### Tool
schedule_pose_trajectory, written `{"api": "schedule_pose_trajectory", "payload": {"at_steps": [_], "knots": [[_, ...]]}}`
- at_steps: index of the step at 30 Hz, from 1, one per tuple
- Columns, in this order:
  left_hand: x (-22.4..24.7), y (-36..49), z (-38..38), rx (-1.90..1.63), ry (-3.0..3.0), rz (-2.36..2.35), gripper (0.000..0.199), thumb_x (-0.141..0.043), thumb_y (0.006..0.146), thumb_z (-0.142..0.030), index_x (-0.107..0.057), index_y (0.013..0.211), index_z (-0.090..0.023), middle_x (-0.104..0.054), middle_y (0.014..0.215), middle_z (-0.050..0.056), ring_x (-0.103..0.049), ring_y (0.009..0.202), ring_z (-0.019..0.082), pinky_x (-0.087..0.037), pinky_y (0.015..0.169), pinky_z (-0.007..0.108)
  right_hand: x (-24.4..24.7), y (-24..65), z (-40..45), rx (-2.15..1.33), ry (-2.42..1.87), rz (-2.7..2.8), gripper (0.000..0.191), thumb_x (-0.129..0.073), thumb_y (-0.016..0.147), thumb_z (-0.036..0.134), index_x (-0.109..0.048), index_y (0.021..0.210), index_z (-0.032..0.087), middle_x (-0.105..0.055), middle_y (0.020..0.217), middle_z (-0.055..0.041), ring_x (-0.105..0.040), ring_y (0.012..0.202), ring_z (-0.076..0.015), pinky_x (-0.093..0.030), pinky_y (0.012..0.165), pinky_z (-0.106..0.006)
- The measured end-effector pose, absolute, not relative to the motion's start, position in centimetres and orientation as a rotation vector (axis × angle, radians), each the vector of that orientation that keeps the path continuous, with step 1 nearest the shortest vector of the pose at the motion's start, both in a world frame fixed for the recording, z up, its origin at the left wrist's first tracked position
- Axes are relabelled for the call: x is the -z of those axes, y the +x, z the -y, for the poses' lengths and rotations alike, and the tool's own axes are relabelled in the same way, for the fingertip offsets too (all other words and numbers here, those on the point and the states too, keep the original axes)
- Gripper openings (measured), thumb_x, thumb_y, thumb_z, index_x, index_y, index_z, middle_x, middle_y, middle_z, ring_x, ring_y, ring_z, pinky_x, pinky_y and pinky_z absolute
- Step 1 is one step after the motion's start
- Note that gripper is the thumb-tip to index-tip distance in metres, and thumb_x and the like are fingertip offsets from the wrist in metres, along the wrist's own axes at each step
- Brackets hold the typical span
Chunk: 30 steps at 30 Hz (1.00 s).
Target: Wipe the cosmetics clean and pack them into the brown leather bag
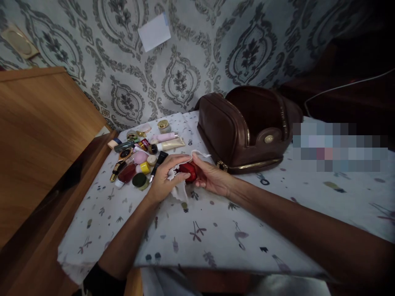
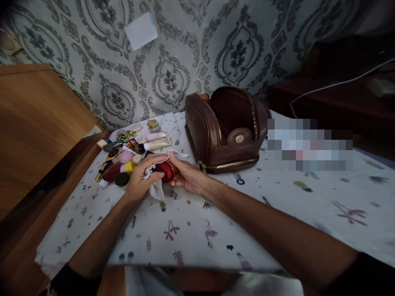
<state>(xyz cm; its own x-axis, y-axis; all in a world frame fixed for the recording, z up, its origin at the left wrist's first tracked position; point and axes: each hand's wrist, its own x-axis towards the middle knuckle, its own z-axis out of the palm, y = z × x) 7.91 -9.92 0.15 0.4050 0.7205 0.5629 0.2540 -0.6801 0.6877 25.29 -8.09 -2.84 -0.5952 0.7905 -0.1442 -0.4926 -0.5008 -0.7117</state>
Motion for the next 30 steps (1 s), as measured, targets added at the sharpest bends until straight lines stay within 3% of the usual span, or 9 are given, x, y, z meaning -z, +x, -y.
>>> {"api": "schedule_pose_trajectory", "payload": {"at_steps": [6, 10, 14, 18, 23, 30], "knots": [[0.1, 7.7, 9.6, -1.296, 2.058, -0.876, 0.027, -0.072, 0.083, -0.038, -0.074, 0.105, -0.024, -0.07, 0.115, 0.008, -0.062, 0.113, 0.024, -0.045, 0.101, 0.039, 2.8, 25.7, 8.0, -2.198, -0.516, 0.726, 0.021, -0.069, 0.088, 0.034, -0.067, 0.09, 0.014, -0.07, 0.075, -0.0011, -0.063, 0.055, -0.008, -0.055, 0.046, -0.016], [0.3, 7.3, 9.5, -1.397, 1.866, -0.964, 0.022, -0.071, 0.083, -0.037, -0.074, 0.1, -0.024, -0.073, 0.108, 0.005, -0.065, 0.106, 0.022, -0.046, 0.097, 0.034, 2.9, 26.1, 7.9, -2.252, -0.412, 0.725, 0.013, -0.072, 0.083, 0.021, -0.067, 0.093, 0.014, -0.07, 0.079, -0.002, -0.063, 0.059, -0.0084, -0.056, 0.05, -0.016], [0.6, 7.2, 9.4, -1.449, 1.712, -1.058, 0.018, -0.071, 0.083, -0.036, -0.076, 0.096, -0.024, -0.075, 0.098, 0.001, -0.067, 0.093, 0.018, -0.049, 0.086, 0.028, 3.4, 26.0, 7.7, -2.259, -0.392, 0.757, 0.016, -0.071, 0.086, 0.027, -0.067, 0.094, 0.013, -0.067, 0.071, -0.0008, -0.058, 0.051, -0.0056, -0.052, 0.046, -0.013], [0.9, 7.4, 9.4, -1.502, 1.634, -1.106, 0.016, -0.072, 0.083, -0.036, -0.077, 0.093, -0.024, -0.075, 0.09, 0.0, -0.067, 0.084, 0.016, -0.049, 0.08, 0.026, 3.5, 25.8, 7.8, -2.238, -0.457, 0.761, 0.023, -0.072, 0.086, 0.035, -0.067, 0.098, 0.016, -0.069, 0.076, -0.0013, -0.063, 0.057, -0.0079, -0.057, 0.053, -0.016], [0.5, 7.6, 9.6, -1.54, 1.718, -1.073, 0.013, -0.069, 0.085, -0.033, -0.077, 0.089, -0.024, -0.077, 0.096, 0.002, -0.069, 0.095, 0.019, -0.05, 0.09, 0.031, 3.1, 25.7, 8.2, -2.183, -0.497, 0.804, 0.025, -0.073, 0.085, 0.037, -0.068, 0.095, 0.016, -0.071, 0.08, -0.0031, -0.066, 0.064, -0.0089, -0.058, 0.06, -0.016], [-0.1, 7.6, 9.8, -1.282, 1.96, -0.881, 0.025, -0.07, 0.085, -0.033, -0.075, 0.109, -0.026, -0.073, 0.118, 0.006, -0.065, 0.113, 0.022, -0.046, 0.103, 0.035, 3.2, 25.5, 8.0, -2.165, -0.508, 0.786, 0.028, -0.074, 0.083, 0.045, -0.067, 0.087, 0.018, -0.07, 0.071, 0.0001, -0.063, 0.055, -0.0078, -0.056, 0.05, -0.015]]}}
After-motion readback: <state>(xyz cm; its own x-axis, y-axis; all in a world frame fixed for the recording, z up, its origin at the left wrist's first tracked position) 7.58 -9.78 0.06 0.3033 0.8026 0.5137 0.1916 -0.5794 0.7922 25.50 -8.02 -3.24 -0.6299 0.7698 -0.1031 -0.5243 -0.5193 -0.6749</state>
